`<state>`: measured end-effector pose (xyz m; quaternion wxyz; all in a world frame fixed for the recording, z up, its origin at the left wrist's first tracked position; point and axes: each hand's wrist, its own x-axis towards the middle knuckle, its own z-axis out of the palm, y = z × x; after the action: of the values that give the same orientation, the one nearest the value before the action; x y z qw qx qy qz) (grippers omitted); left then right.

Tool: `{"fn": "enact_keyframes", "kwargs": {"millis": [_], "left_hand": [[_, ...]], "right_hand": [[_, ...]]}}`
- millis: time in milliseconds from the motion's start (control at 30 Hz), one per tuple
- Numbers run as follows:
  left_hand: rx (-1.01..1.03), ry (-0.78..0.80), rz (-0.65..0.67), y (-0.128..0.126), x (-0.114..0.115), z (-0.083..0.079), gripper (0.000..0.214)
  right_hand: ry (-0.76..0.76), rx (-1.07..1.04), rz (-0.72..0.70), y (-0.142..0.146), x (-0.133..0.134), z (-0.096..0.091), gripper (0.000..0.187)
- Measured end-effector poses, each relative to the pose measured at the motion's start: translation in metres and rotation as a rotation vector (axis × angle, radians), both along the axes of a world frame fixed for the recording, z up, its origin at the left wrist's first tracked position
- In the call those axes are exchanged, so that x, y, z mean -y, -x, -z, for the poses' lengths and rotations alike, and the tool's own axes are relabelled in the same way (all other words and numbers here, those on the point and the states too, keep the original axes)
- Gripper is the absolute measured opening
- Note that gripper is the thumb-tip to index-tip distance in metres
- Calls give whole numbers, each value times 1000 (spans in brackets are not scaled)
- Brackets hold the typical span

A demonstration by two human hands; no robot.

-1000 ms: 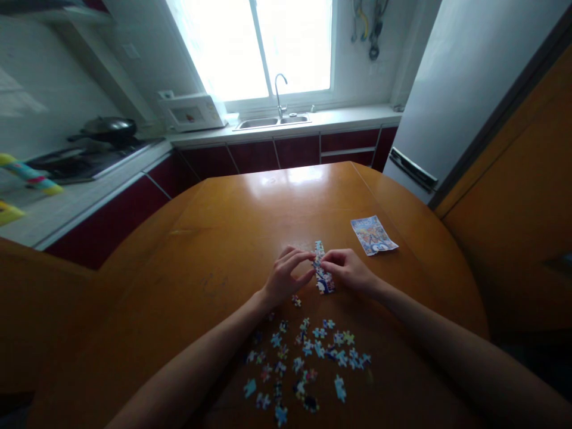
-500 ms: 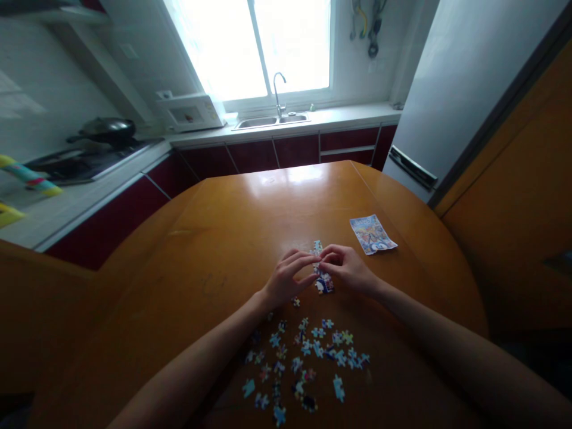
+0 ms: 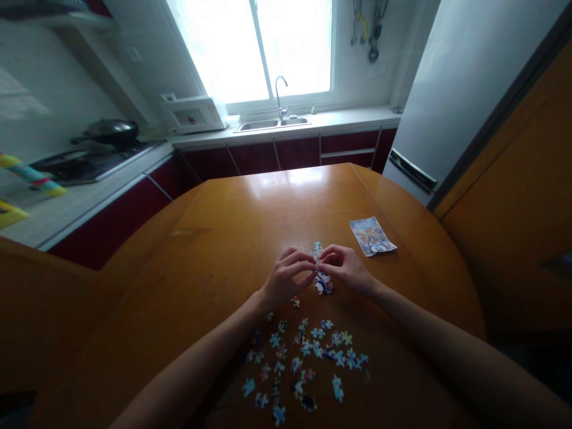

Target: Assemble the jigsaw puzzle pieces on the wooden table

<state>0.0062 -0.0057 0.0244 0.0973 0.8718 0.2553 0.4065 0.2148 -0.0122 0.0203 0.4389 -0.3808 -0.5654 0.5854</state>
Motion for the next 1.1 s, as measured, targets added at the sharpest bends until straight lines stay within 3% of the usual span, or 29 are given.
{"fn": "enact_keyframes", "kwargs": {"millis": [200,433,700,1100], "left_hand": [[-17,81,-106,10,-29,-5,5],[-67,247,-167,1,-68,12,7],[-86,323,-177,3,-67,25,10],[-4,374,-229,6,-63,19,14]], "right_hand": [[-146,116,228,-6,-14,7,15],[-266,408,366,-16,-29,25,16],[-391,659,308,-7,-23,25,14],[-391,678,298,-8,-23,27,14]]}}
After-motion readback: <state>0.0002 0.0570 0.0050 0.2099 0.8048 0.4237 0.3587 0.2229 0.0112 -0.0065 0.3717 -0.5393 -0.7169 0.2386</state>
